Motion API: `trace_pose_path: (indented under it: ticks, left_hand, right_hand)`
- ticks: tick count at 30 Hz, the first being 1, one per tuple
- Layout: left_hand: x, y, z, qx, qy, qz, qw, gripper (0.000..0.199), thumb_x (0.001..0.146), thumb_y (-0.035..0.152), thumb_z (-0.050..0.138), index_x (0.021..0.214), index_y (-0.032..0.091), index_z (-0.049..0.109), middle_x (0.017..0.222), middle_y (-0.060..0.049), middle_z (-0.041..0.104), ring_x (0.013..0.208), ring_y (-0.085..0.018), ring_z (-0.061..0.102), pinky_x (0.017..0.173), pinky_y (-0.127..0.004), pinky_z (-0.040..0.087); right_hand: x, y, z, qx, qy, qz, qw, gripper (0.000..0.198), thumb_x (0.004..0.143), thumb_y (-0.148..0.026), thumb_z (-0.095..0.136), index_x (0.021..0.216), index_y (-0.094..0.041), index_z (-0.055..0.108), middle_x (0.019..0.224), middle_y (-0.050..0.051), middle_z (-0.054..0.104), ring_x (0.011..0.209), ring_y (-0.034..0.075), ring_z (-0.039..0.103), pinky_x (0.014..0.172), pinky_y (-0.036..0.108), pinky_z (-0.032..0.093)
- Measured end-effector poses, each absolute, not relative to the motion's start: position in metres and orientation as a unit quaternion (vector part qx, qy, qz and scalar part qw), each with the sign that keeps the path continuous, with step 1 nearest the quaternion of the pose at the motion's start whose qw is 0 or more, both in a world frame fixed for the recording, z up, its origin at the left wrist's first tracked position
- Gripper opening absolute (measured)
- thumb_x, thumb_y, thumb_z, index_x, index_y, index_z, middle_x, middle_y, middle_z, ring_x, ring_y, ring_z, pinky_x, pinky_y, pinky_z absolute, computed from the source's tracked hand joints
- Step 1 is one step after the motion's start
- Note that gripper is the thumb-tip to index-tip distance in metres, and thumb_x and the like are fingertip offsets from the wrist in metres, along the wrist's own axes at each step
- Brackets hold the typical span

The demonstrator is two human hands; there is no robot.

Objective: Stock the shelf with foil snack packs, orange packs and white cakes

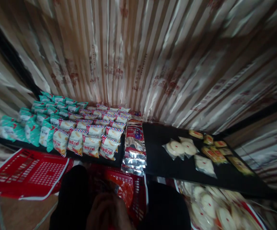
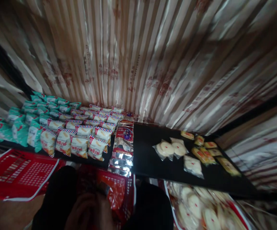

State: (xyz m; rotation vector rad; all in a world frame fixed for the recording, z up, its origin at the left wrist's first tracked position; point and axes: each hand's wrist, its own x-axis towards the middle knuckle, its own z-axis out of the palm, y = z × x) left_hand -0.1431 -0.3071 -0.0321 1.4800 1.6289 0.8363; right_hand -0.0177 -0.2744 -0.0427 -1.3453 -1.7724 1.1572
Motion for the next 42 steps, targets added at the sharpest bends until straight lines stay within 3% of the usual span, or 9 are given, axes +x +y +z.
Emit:
trace_pose_path:
  ticks: [5,10,15,23,30,35,38,40,42]
  left_hand:
    - [-0.152,-0.308,-0.001,0.500,0.666,0.476,0.283,0.031,0.082,0.038,0.044,0.103,0.024,0.062,0.123,-0.009,0.054,0.116,-0.025,0.051,0.098,-0.036,0.044]
    - [-0.140,-0.287,0.027,0.415,0.620,0.471,0.471,0.057,0.078,0.045,0.051,0.127,0.019,0.040,0.121,-0.011,0.058,0.112,-0.026,0.056,0.094,-0.040,0.047]
    - [-0.116,-0.272,0.058,0.444,0.536,0.451,0.559,0.039,0.075,0.051,0.054,0.095,0.018,0.058,0.098,-0.007,0.069,0.093,-0.024,0.064,0.084,-0.033,0.050]
    - [-0.082,-0.238,0.094,0.421,0.470,0.492,0.600,0.033,0.070,0.050,0.060,0.078,0.018,0.056,0.080,-0.004,0.069,0.077,-0.020,0.065,0.067,-0.027,0.050]
    - [-0.060,-0.199,0.090,0.442,0.463,0.518,0.568,0.022,0.077,0.039,0.054,0.075,0.017,0.055,0.073,-0.003,0.065,0.071,-0.017,0.063,0.068,-0.028,0.050]
    - [-0.048,-0.166,0.100,0.478,0.489,0.509,0.523,0.038,0.082,0.030,0.048,0.117,0.015,0.047,0.103,-0.009,0.064,0.087,-0.018,0.063,0.078,-0.029,0.051]
    - [-0.044,-0.149,0.110,0.551,0.526,0.493,0.420,0.055,0.082,0.023,0.047,0.134,0.013,0.033,0.137,-0.017,0.041,0.121,-0.024,0.047,0.098,-0.037,0.043]
    - [-0.042,-0.138,0.115,0.615,0.539,0.465,0.339,0.055,0.079,0.018,0.047,0.133,0.013,0.036,0.149,-0.015,0.020,0.136,-0.026,0.024,0.109,-0.041,0.030]
    - [-0.039,-0.127,0.117,0.666,0.535,0.438,0.281,0.051,0.077,0.013,0.048,0.127,0.016,0.046,0.152,-0.011,0.014,0.139,-0.026,0.015,0.113,-0.043,0.023]
  right_hand:
    - [-0.007,-0.276,-0.007,-0.505,-0.672,0.402,0.363,0.038,0.090,-0.043,0.034,0.090,-0.023,0.067,0.076,0.006,0.070,0.066,0.019,0.064,0.062,0.029,0.051]
    - [0.015,-0.272,0.045,-0.533,-0.636,0.392,0.397,0.039,0.088,-0.047,0.040,0.075,-0.018,0.062,0.067,0.004,0.066,0.061,0.015,0.059,0.058,0.023,0.047]
    - [0.036,-0.255,0.078,-0.556,-0.547,0.433,0.452,0.040,0.082,-0.054,0.049,0.084,-0.016,0.063,0.068,0.001,0.064,0.063,0.015,0.057,0.058,0.023,0.046]
    - [0.060,-0.232,0.095,-0.533,-0.428,0.512,0.521,0.048,0.075,-0.056,0.059,0.104,-0.019,0.058,0.081,0.003,0.068,0.066,0.017,0.062,0.060,0.027,0.051]
    - [0.075,-0.213,0.109,-0.541,-0.424,0.482,0.545,0.088,0.071,-0.053,0.064,0.142,-0.023,0.020,0.092,0.006,0.070,0.075,0.022,0.067,0.060,0.033,0.055]
    - [0.089,-0.167,0.108,-0.560,-0.452,0.418,0.554,0.079,0.070,-0.049,0.065,0.137,-0.021,0.033,0.095,0.005,0.069,0.079,0.021,0.065,0.067,0.033,0.055]
    - [0.096,-0.125,0.113,-0.579,-0.463,0.395,0.543,0.069,0.069,-0.047,0.066,0.128,-0.018,0.047,0.096,0.006,0.068,0.077,0.019,0.064,0.065,0.031,0.054]
    - [0.099,-0.096,0.117,-0.587,-0.459,0.396,0.536,0.070,0.069,-0.046,0.064,0.129,-0.017,0.046,0.091,0.005,0.068,0.070,0.018,0.063,0.059,0.029,0.053]
    - [0.099,-0.067,0.120,-0.593,-0.472,0.386,0.525,0.068,0.070,-0.045,0.063,0.129,-0.015,0.046,0.087,0.005,0.068,0.065,0.017,0.063,0.056,0.028,0.051]
